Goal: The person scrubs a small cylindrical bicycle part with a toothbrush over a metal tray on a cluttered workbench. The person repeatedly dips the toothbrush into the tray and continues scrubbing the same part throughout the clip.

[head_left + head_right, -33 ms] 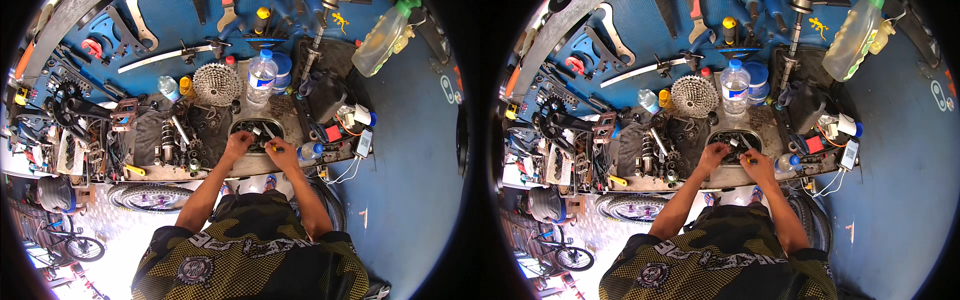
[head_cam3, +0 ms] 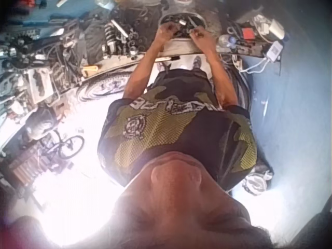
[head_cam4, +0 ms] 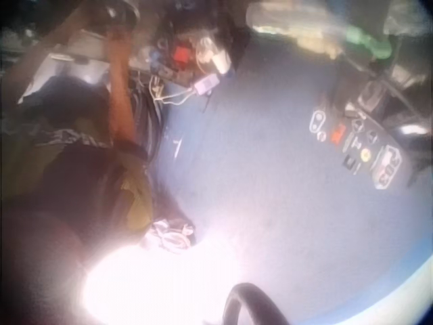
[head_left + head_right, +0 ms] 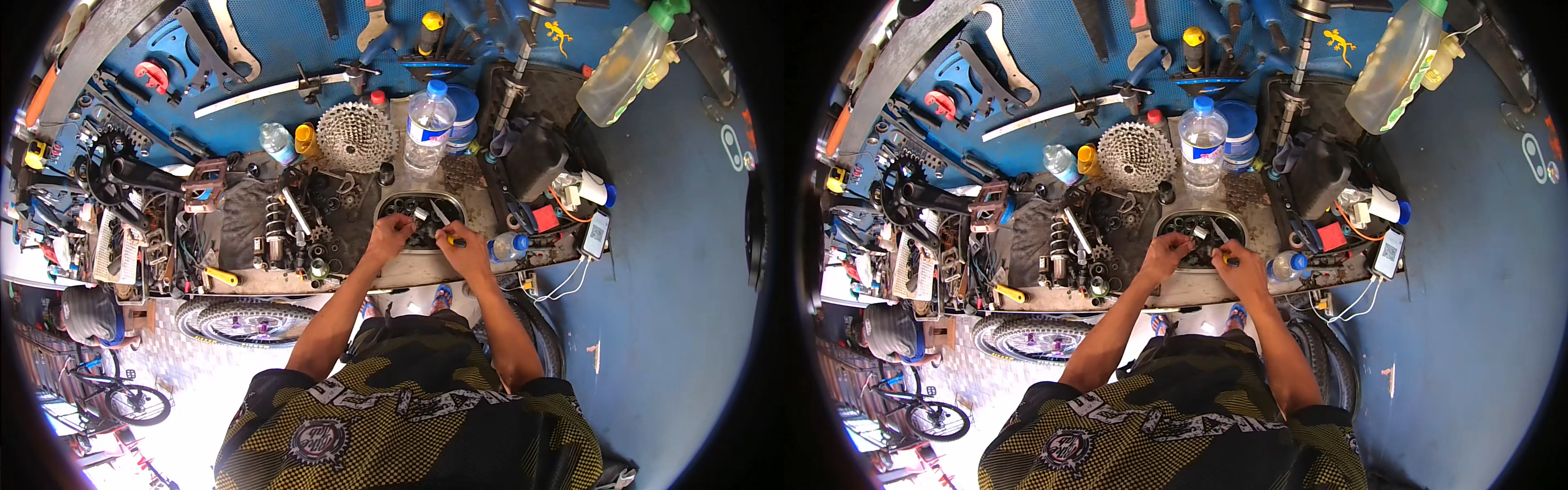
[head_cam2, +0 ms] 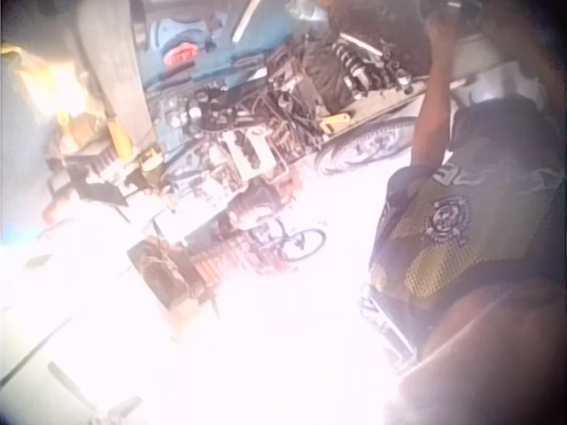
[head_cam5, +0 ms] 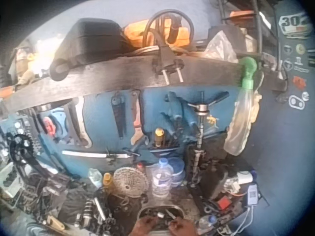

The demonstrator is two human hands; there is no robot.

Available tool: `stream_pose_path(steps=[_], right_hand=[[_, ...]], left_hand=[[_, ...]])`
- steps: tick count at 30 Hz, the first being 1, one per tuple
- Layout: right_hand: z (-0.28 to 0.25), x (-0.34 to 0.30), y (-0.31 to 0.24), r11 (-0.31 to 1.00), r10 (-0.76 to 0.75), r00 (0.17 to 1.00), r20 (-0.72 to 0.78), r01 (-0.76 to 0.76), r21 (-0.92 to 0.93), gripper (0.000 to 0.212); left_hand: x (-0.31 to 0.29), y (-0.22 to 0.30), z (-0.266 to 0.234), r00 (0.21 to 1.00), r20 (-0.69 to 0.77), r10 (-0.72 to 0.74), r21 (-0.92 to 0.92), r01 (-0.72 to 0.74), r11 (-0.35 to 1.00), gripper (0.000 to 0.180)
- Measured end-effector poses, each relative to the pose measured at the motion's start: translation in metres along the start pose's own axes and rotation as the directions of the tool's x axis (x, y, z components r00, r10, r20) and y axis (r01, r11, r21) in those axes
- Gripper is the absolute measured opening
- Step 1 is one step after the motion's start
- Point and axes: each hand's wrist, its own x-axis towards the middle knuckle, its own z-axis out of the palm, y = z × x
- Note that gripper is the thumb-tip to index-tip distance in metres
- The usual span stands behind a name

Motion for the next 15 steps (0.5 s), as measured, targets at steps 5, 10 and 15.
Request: stream_pose_path(steps=[5, 10, 15], right_hand=[[0.0, 0.01, 0.001, 0.998, -0.022, 0.999, 0.039, 0.02, 0.053, 0.028], [0.005, -0.004, 0.001, 0.941, -0.312, 0.938, 0.149, 0.327, -0.087, 0.039], [-0.006, -0.009, 0.003, 0.892, -0.23, 0.928, 0.292, 0.321, -0.318, 0.062]], left_hand=[[0.001, 0.007, -0.008, 0.996, 0.031, -0.089, 0.101, 0.085, 0.991, 0.03], [0.004, 0.002, -0.004, 0.997, -0.004, 0.079, 0.147, -0.078, 0.986, 0.03], [0.001, 0.01, -0.01, 0.999, 0.02, 0.035, 0.216, -0.038, 0.976, 0.03]])
